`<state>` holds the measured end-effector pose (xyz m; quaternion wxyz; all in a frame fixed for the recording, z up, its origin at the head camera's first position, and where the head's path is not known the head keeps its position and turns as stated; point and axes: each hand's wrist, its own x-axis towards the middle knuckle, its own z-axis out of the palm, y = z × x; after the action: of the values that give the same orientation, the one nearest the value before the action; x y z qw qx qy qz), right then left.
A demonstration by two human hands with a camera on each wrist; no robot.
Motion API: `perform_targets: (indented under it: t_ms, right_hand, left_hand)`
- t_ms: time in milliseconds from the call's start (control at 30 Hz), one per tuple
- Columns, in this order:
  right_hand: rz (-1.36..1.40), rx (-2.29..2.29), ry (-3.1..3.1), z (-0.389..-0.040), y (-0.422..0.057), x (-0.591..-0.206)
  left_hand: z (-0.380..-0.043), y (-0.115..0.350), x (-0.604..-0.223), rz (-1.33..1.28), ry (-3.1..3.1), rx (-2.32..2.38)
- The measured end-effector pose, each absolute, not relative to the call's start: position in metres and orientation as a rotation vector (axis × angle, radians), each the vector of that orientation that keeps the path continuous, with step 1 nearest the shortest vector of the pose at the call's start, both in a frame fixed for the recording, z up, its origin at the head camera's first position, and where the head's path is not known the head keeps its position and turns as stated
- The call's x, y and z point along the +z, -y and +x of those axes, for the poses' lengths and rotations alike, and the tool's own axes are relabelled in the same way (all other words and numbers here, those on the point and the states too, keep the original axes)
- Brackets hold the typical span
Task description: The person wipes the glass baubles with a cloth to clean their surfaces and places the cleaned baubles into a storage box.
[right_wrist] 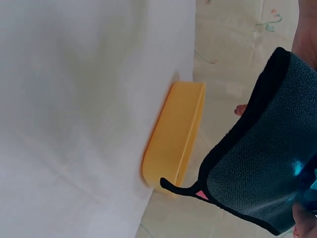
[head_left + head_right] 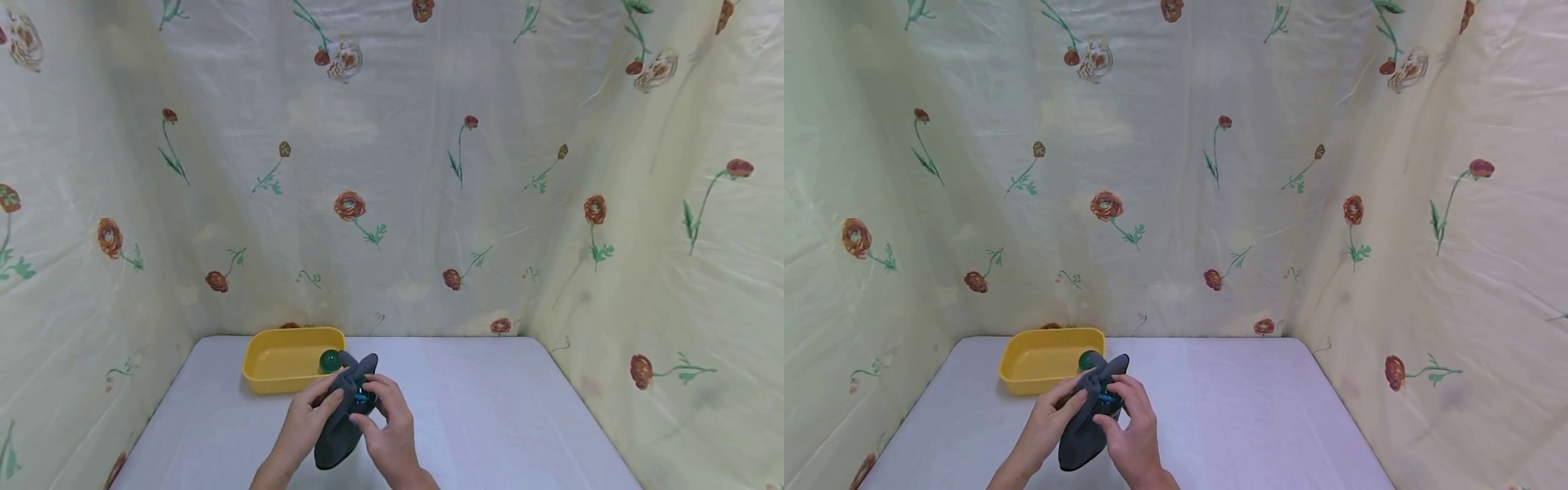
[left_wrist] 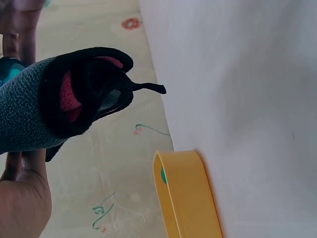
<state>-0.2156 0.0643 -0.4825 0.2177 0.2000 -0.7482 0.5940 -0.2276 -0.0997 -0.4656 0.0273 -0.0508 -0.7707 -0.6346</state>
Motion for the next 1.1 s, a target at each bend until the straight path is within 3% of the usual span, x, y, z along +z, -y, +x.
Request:
perform_targets:
  t_ms: [1100]
  right_hand:
    - [0.600,1.559,2.081,-0.2135,-0.0646,-0.4841]
  left_hand:
    - [-0.2265,0.1019,-0.4679,-0.122,2.404,-1.976]
